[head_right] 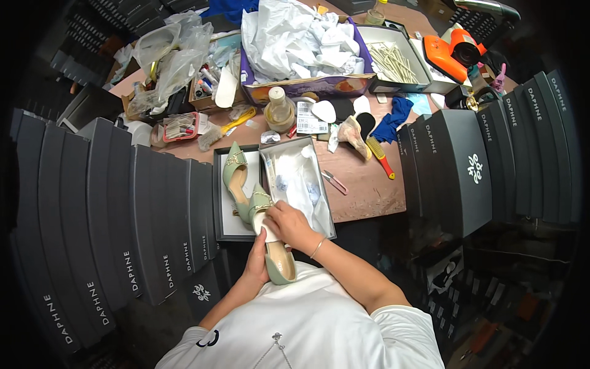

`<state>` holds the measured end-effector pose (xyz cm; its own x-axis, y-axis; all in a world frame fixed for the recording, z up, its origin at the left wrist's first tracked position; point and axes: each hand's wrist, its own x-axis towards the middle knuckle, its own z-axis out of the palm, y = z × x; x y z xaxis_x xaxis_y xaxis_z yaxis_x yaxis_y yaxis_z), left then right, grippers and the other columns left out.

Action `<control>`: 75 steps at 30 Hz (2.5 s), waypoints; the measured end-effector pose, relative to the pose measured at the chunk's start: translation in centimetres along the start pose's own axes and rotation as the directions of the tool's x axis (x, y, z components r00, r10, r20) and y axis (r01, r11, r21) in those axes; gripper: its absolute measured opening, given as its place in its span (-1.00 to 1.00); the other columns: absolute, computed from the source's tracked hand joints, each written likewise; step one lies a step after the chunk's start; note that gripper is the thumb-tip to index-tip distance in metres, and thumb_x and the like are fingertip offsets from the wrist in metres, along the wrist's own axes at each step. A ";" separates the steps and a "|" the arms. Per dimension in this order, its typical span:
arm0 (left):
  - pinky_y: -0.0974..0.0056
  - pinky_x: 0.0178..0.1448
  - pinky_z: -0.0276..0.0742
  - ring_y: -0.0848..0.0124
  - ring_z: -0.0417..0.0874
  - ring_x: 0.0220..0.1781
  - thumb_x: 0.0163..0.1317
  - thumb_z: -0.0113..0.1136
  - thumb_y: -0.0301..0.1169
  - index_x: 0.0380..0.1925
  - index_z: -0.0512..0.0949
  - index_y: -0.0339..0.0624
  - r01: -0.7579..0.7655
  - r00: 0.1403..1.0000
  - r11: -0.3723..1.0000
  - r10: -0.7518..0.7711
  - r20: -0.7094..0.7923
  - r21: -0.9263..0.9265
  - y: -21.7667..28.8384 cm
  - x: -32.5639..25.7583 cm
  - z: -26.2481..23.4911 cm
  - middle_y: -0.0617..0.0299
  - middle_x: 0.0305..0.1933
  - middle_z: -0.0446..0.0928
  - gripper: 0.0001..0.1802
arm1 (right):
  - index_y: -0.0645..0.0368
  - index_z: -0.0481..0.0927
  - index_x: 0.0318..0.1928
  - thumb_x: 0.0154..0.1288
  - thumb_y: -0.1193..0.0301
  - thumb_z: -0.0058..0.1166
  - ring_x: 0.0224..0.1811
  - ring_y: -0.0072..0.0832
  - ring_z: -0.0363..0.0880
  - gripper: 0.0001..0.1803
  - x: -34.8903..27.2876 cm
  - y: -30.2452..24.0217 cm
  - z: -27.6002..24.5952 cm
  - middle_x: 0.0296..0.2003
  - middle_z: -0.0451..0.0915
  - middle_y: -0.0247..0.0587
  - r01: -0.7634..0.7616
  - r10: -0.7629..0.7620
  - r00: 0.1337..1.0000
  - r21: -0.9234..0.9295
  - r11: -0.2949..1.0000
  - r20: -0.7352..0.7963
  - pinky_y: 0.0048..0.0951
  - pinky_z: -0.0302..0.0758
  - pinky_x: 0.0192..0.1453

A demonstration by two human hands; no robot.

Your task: The recorder is packaging individual shoes into retail boxes using tissue paper and inserts.

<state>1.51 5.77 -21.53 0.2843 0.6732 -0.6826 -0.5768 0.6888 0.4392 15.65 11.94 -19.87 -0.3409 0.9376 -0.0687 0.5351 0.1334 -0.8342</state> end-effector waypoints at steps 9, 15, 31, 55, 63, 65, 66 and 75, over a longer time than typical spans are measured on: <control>0.20 0.08 0.52 0.36 0.53 0.01 0.41 -0.17 0.04 0.17 0.27 -0.12 0.028 0.999 0.993 -0.031 -0.028 -0.116 1.4 -0.3 0.5 0.15 0.03 0.44 -0.46 | 0.10 0.55 -0.17 0.09 0.40 0.22 -0.39 -0.19 0.54 -0.74 0.1 0.6 0.0 -0.45 0.44 -0.19 0.205 -0.200 0.979 -0.184 0.961 0.045 -0.28 0.51 -0.32; 0.16 -0.02 0.57 0.27 0.58 -0.09 0.39 -0.15 0.08 0.21 0.24 -0.19 -0.010 0.996 0.999 0.007 -0.088 -0.032 0.5 -0.3 -0.3 0.08 -0.01 0.48 -0.37 | 0.18 0.54 -0.25 0.07 0.40 0.29 -0.47 -0.36 0.54 -0.75 1.9 2.5 0.5 -0.39 0.53 -0.18 -0.011 0.026 0.997 0.194 0.981 -0.078 -0.43 0.48 -0.40; 0.18 -0.09 0.59 0.27 0.58 -0.12 0.31 -0.30 0.30 0.17 0.30 -0.13 0.025 0.985 0.988 0.002 0.175 -0.151 3.1 1.6 2.6 0.10 -0.03 0.48 -0.24 | 0.17 0.50 -0.03 -0.02 0.57 0.23 -0.04 -0.21 0.50 -0.55 1.3 -0.6 -5.2 -0.13 0.52 -0.14 0.343 -0.358 0.929 -0.147 0.928 -0.091 -0.34 0.49 0.00; 0.19 0.42 0.11 0.30 0.21 0.38 0.34 0.08 -0.28 0.39 0.03 -0.16 -0.387 0.922 0.843 0.355 0.155 0.373 1.2 4.6 2.9 0.11 0.41 0.09 -0.30 | 0.24 0.45 0.17 0.06 0.50 0.28 0.04 -0.15 0.56 -0.40 -0.3 6.0 -12.2 0.00 0.56 0.06 -0.066 0.064 0.950 0.005 0.998 -0.306 -0.30 0.45 0.17; 0.21 0.12 0.46 0.28 0.54 0.02 0.28 0.12 -0.43 0.16 0.25 -0.36 -0.177 0.890 0.771 0.391 -0.235 0.612 7.9 14.0 -9.6 -0.01 -0.02 0.49 -0.50 | 0.21 0.51 0.04 -0.02 0.44 0.22 0.23 -0.10 0.35 -0.48 2.7 9.1 -14.5 0.14 0.41 0.01 -0.095 -0.016 0.977 -0.497 0.862 -0.214 -0.04 0.18 0.37; 0.20 -0.02 0.56 0.27 0.61 -0.11 0.28 0.08 -0.46 0.08 0.30 -0.36 -0.107 0.924 0.818 0.292 -0.248 0.565 7.9 14.4 -10.0 0.03 -0.16 0.54 -0.60 | 0.21 0.54 -0.05 0.07 0.40 0.09 0.21 -0.09 0.38 -0.63 3.1 9.2 -9.0 0.05 0.49 -0.01 0.159 -0.135 0.987 -0.735 0.659 0.092 0.09 0.06 0.42; 0.19 -0.08 0.58 0.26 0.63 -0.17 0.28 0.06 -0.48 0.05 0.32 -0.36 -0.107 0.933 0.858 0.261 -0.247 0.503 8.3 14.1 -9.7 0.05 -0.21 0.55 -0.64 | 0.24 0.53 -0.06 0.12 0.38 0.03 0.21 -0.07 0.37 -0.65 2.9 9.2 -6.6 -0.01 0.52 0.00 0.202 -0.088 0.979 -0.795 0.572 0.185 0.12 0.02 0.43; 0.10 0.16 0.46 0.04 0.50 0.11 0.15 0.24 -0.42 0.22 0.24 -0.29 -0.274 0.691 0.288 0.723 -0.020 0.918 9.9 7.7 -6.0 -0.15 0.14 0.38 -0.36 | 0.24 0.51 -0.12 0.15 0.47 -0.04 -0.23 -0.09 0.58 -0.73 0.2 9.6 0.3 -0.39 0.52 -0.04 0.142 -0.083 0.986 -0.474 0.869 0.143 -0.06 0.49 -0.03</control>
<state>-6.54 16.16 -25.97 -0.2358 0.9575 -0.1661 0.4587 0.2604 0.8496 20.53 13.32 -28.06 -0.4915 0.8675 -0.0769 0.7827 0.4014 -0.4757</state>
